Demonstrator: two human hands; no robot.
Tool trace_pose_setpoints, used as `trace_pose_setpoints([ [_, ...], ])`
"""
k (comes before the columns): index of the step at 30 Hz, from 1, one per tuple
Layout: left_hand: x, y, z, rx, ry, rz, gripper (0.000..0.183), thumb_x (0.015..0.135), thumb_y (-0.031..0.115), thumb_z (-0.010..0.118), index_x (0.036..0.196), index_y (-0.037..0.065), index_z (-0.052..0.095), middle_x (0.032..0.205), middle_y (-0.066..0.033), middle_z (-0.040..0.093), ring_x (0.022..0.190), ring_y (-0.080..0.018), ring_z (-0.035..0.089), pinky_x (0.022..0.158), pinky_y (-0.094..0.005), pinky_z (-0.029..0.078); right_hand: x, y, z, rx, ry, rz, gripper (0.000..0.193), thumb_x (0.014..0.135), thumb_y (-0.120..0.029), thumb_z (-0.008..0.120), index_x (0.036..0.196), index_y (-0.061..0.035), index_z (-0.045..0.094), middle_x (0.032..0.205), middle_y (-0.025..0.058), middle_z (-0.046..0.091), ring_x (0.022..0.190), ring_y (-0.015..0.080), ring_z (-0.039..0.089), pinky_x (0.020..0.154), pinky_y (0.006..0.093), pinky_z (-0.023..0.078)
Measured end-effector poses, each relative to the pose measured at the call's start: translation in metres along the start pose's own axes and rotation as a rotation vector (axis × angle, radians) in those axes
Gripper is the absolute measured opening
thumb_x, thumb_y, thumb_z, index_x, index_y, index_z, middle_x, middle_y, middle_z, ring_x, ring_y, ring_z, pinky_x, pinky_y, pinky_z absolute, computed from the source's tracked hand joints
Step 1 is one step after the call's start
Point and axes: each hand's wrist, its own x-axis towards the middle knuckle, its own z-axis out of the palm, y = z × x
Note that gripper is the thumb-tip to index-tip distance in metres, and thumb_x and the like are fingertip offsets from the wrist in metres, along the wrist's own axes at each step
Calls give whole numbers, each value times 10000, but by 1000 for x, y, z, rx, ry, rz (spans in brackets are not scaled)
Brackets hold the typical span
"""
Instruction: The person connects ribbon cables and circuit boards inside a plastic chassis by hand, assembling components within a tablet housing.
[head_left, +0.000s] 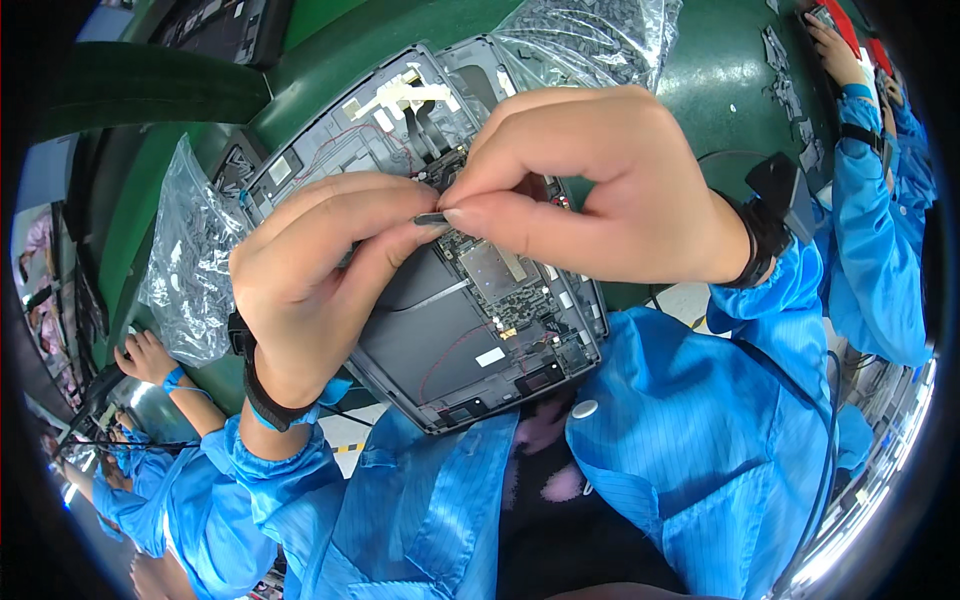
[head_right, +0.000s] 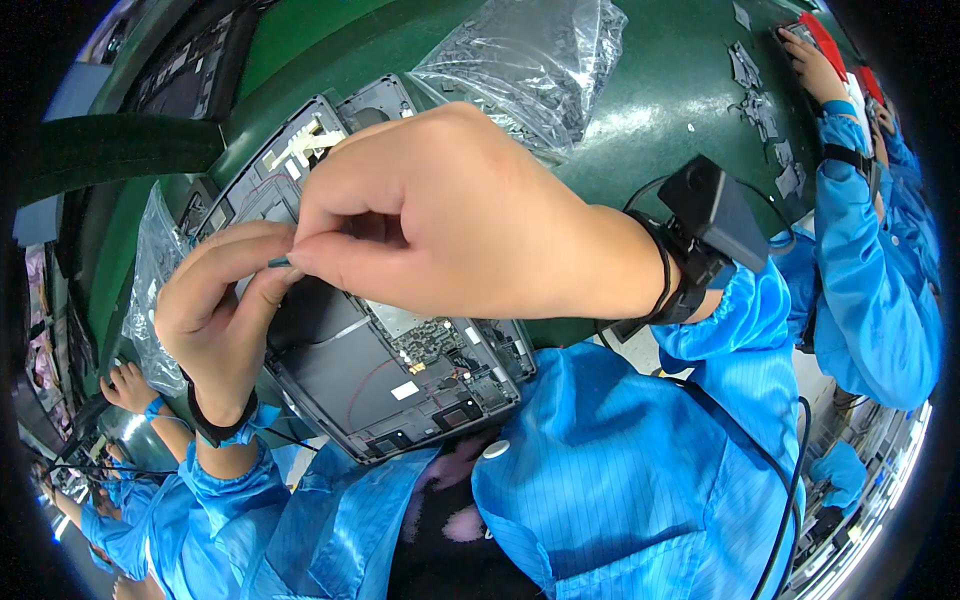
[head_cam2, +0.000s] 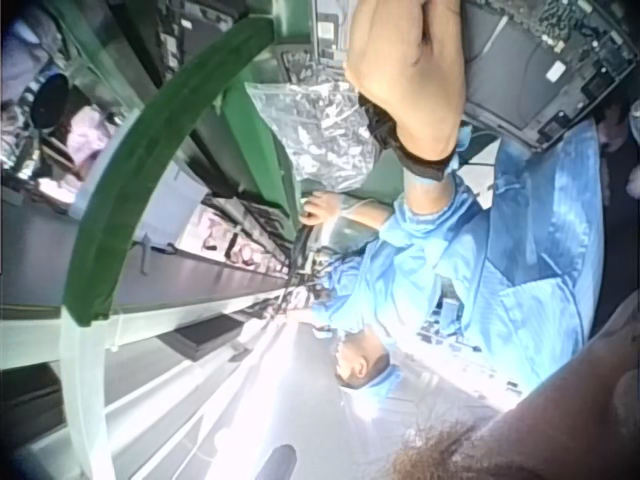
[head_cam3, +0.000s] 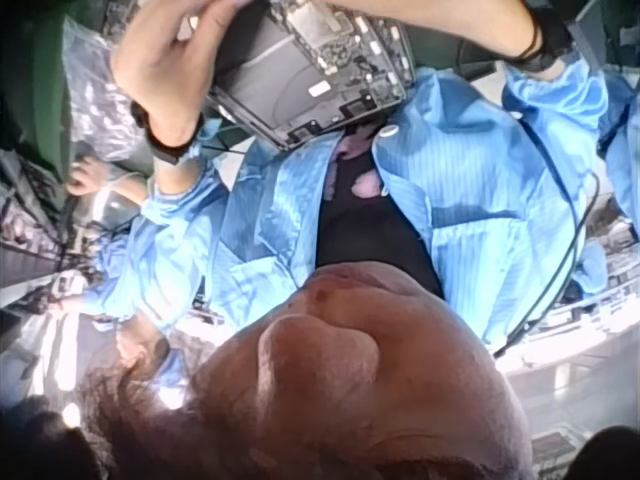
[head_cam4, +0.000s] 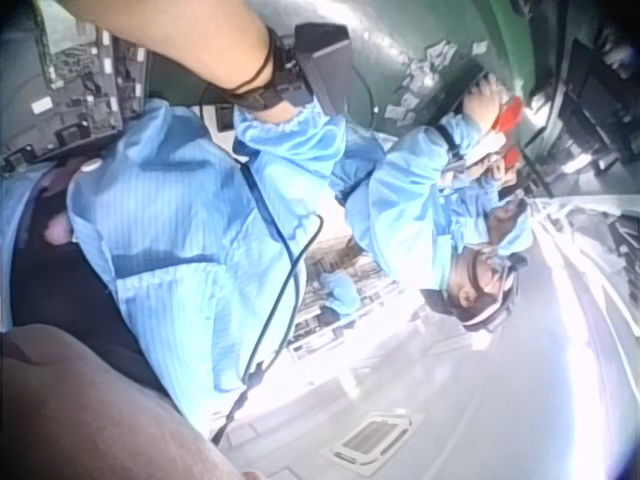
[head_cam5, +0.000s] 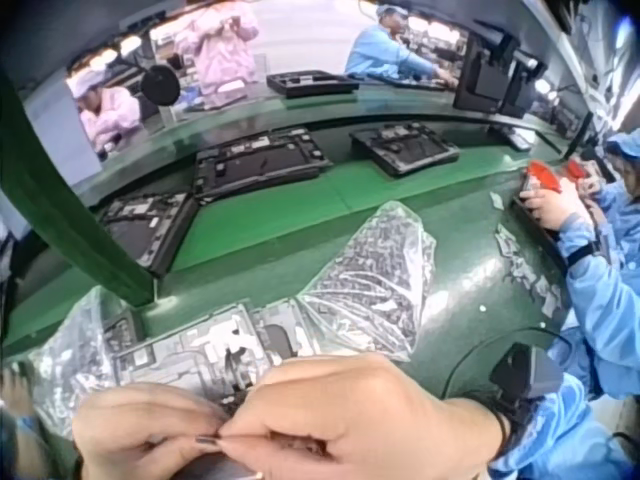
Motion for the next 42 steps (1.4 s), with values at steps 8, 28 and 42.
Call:
trace_pose_setpoints([
  [8,0,-1,-1,27,-31,72,213,685,-38,775,881,-34,692,868,-131,705,800,-252,688,722,-319,549,-2,6,2,135,-23,76,71,873,-45,676,905,13,701,846,89,687,756,163,646,671,274,497],
  [28,3,9,0,-666,-3,-676,112,852,-60,675,952,-46,628,868,-91,679,759,-121,659,615,-253,585,6,22,10,-175,185,-264,256,731,-13,756,985,-34,731,737,95,677,590,216,611,546,286,469],
  [42,18,3,2,-596,-116,-653,246,913,51,647,1134,-54,618,943,-80,688,822,-112,661,677,-235,564,-7,28,9,494,208,183,300,861,-32,667,1149,27,609,839,22,664,732,40,588,648,202,485],
])
